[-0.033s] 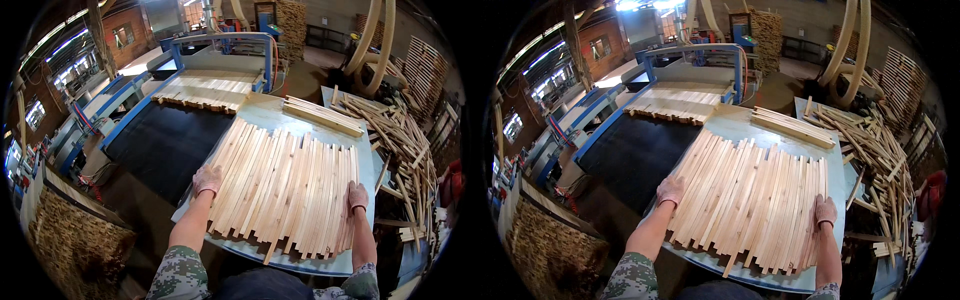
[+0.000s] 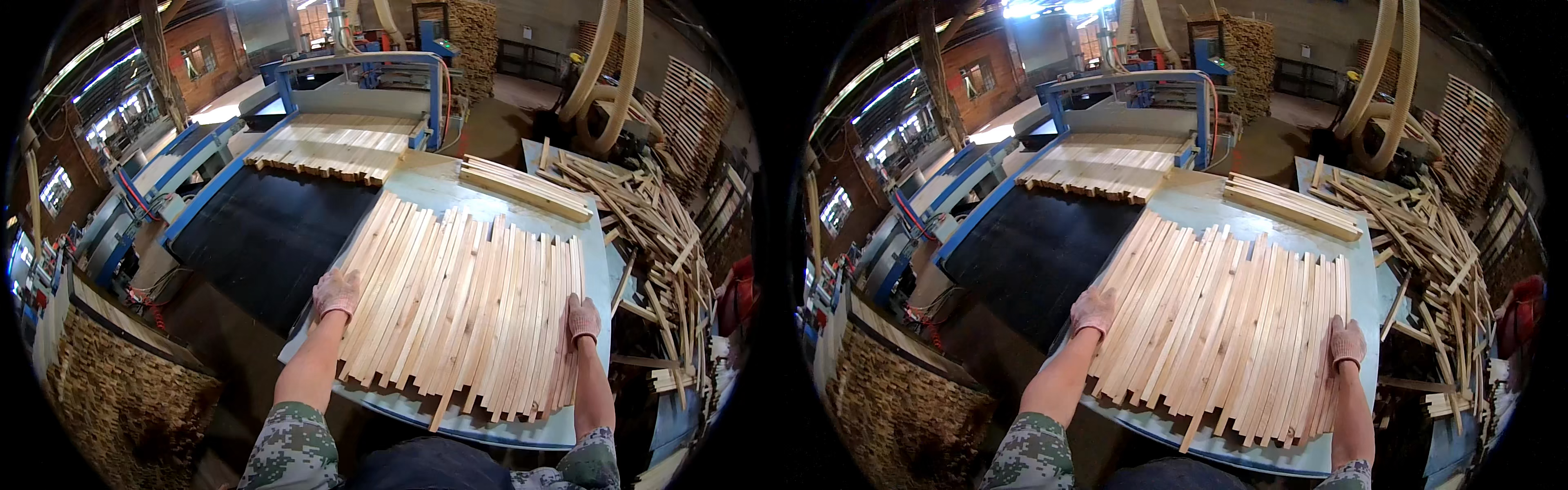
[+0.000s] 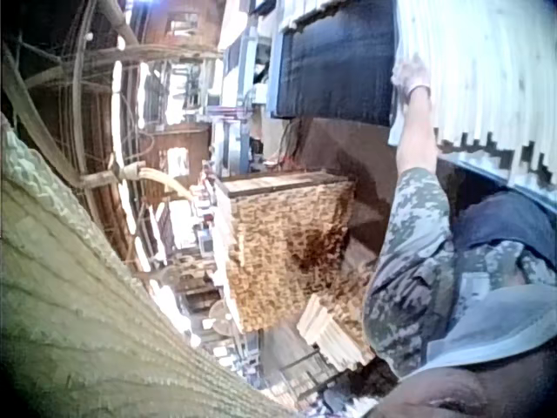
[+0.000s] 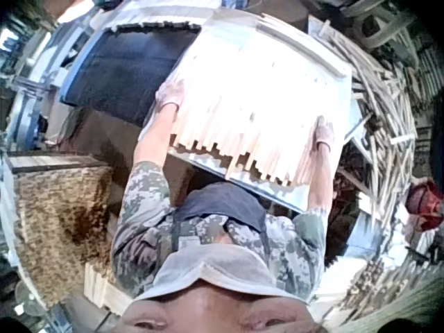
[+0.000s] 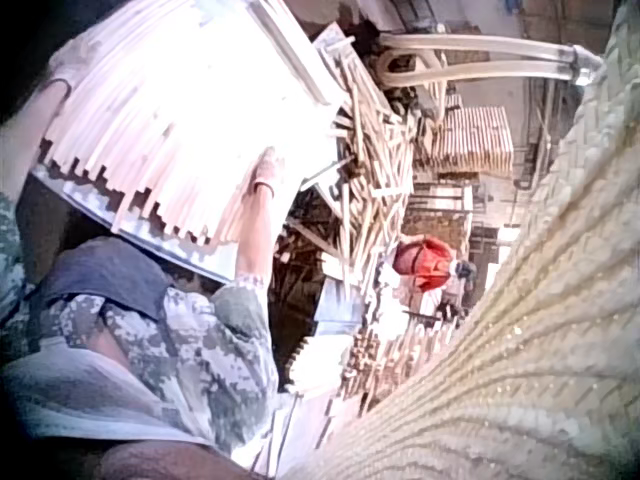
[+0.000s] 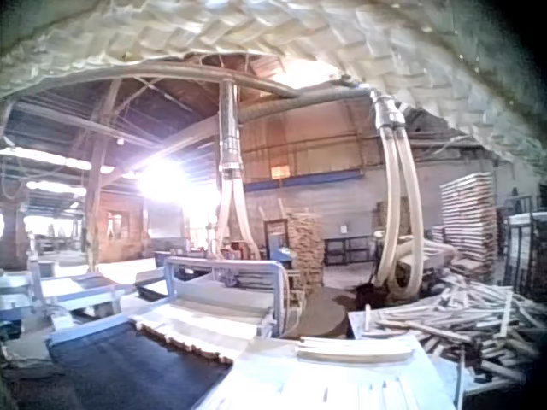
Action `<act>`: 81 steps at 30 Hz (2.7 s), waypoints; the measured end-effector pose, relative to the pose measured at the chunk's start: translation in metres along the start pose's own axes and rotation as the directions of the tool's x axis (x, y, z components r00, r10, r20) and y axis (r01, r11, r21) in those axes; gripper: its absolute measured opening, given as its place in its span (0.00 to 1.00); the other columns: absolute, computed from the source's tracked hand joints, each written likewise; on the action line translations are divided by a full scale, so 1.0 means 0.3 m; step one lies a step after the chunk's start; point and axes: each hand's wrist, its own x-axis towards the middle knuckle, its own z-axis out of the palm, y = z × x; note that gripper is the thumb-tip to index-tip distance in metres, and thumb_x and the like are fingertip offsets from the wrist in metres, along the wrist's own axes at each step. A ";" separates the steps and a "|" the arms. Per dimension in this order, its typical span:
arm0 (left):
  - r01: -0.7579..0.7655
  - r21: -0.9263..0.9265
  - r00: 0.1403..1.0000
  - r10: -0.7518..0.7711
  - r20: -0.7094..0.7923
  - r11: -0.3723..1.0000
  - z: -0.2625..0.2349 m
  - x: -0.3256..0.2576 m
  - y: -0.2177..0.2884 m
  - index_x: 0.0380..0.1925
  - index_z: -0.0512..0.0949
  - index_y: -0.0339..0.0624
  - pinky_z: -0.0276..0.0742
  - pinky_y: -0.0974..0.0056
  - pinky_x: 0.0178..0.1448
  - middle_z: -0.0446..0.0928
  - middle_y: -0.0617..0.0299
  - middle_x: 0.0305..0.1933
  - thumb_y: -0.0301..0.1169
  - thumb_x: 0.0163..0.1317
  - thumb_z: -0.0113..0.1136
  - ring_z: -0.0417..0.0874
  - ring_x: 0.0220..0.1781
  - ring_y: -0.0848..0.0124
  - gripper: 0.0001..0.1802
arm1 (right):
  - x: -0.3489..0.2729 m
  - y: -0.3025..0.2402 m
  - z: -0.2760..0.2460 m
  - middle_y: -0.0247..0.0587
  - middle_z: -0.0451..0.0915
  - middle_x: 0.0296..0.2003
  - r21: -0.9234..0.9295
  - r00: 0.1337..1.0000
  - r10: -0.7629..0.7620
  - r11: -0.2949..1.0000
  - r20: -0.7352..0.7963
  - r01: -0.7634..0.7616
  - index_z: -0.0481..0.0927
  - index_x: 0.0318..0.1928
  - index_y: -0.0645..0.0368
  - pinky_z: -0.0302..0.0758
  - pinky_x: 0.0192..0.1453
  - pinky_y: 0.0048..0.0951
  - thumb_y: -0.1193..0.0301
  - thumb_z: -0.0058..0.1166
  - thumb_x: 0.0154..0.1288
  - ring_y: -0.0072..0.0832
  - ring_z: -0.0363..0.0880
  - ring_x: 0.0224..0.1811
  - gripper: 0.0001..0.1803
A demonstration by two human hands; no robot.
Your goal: The person picks up groups of wood slats from a table and places them onto a conveyor belt or organizes them on another surface by hand.
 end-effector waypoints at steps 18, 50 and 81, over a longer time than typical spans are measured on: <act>-0.005 -0.008 1.000 0.005 -0.016 1.000 0.008 0.010 0.006 0.61 0.81 0.39 0.67 0.52 0.77 0.80 0.45 0.67 0.61 0.71 0.51 0.77 0.72 0.53 0.37 | -0.007 0.000 -0.007 0.69 0.83 0.53 -0.010 1.000 0.001 1.000 0.001 -0.001 0.83 0.53 0.67 0.74 0.65 0.54 0.40 0.44 0.75 0.62 0.81 0.60 0.38; -0.013 0.025 1.000 0.013 -0.019 1.000 0.029 0.024 -0.008 0.62 0.80 0.37 0.73 0.49 0.74 0.80 0.44 0.67 0.60 0.73 0.51 0.79 0.70 0.49 0.37 | -0.012 0.001 -0.009 0.67 0.84 0.55 -0.016 0.999 0.041 0.999 0.013 -0.041 0.83 0.54 0.66 0.74 0.68 0.51 0.38 0.47 0.72 0.60 0.81 0.61 0.39; -0.043 -0.021 0.998 0.042 -0.043 0.999 0.060 0.040 -0.060 0.67 0.76 0.44 0.64 0.48 0.74 0.78 0.50 0.69 0.61 0.75 0.49 0.73 0.74 0.56 0.36 | 0.204 0.252 0.175 0.58 0.87 0.52 0.385 0.951 -0.258 0.906 0.170 0.177 0.82 0.58 0.75 0.80 0.60 0.42 0.51 0.47 0.83 0.43 0.84 0.52 0.33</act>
